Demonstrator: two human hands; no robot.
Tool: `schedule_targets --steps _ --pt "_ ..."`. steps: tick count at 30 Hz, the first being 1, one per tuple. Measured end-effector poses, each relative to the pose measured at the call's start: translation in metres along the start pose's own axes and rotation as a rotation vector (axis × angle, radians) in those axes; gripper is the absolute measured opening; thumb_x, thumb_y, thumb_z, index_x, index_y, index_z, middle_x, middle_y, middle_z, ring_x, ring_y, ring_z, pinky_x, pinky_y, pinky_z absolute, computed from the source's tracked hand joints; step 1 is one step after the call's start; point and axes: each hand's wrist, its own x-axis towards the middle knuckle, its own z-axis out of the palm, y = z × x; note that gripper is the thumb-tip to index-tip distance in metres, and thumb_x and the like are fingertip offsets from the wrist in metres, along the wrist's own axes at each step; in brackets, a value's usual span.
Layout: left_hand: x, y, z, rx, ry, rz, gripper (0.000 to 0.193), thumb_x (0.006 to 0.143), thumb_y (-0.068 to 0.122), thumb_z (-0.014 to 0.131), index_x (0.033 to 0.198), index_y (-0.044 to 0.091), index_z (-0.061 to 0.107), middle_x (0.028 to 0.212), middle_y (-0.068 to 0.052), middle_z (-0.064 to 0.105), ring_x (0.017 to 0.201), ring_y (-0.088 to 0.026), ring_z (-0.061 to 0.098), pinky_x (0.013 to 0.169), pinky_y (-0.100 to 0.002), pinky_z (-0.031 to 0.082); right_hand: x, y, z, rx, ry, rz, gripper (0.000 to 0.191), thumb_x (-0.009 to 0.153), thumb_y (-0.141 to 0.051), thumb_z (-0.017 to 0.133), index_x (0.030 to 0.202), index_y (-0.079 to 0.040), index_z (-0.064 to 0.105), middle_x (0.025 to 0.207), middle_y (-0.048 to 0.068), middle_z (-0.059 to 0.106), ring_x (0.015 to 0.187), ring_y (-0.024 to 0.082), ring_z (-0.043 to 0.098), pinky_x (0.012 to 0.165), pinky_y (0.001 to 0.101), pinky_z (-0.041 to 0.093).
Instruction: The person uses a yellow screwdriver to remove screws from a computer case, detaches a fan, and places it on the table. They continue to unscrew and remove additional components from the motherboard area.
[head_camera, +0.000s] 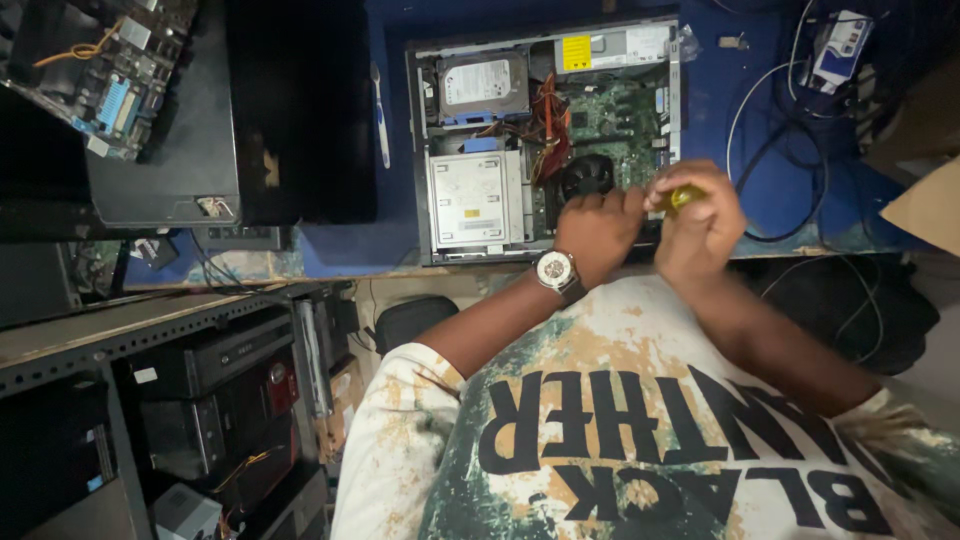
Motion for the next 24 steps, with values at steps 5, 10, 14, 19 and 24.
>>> schedule_targets --steps 5,10,14,19,24 --pt "0.002 0.000 0.004 0.061 0.018 0.035 0.007 0.083 0.015 0.063 0.087 0.010 0.060 0.078 -0.006 0.065 0.065 -0.023 0.068 0.059 -0.039 0.054 0.024 -0.005 -0.018 0.184 -0.201 0.212 0.060 0.116 -0.052 0.038 0.077 -0.006 0.043 0.066 0.010 0.049 0.063 0.018 0.046 0.063 0.0318 0.038" --pt "0.002 -0.003 0.011 0.085 0.006 0.041 0.007 0.078 0.015 0.065 0.083 0.010 0.062 0.076 -0.006 0.065 0.065 -0.023 0.069 0.059 -0.038 0.055 0.044 -0.001 -0.029 0.229 -0.459 0.255 0.075 0.111 -0.060 0.037 0.059 -0.005 0.039 0.053 0.010 0.042 0.053 0.020 0.039 0.055 0.0328 0.033" --pt "0.002 -0.004 0.016 0.050 0.006 0.013 0.006 0.082 0.016 0.065 0.084 0.011 0.062 0.074 -0.007 0.066 0.063 -0.025 0.069 0.056 -0.039 0.055 0.032 0.009 -0.014 0.288 -0.172 0.214 0.067 0.104 -0.068 0.036 0.088 -0.004 0.046 0.069 0.010 0.050 0.055 0.015 0.044 0.054 0.0301 0.038" --pt "0.004 -0.010 0.019 -0.083 0.009 -0.027 0.010 0.090 0.020 0.064 0.089 0.010 0.062 0.074 -0.008 0.067 0.062 -0.026 0.069 0.056 -0.041 0.054 0.007 0.002 0.003 -0.040 0.018 0.100 0.058 0.115 -0.059 0.038 0.111 -0.002 0.042 0.095 0.017 0.054 0.077 0.020 0.053 0.073 0.0377 0.048" --pt "0.005 -0.011 0.008 -0.147 -0.085 -0.051 0.015 0.089 0.024 0.066 0.096 0.010 0.066 0.079 -0.009 0.068 0.063 -0.028 0.069 0.055 -0.042 0.054 0.000 0.004 0.004 0.104 0.025 0.159 0.059 0.116 -0.059 0.038 0.108 -0.001 0.043 0.088 0.012 0.049 0.075 0.019 0.047 0.069 0.0342 0.041"
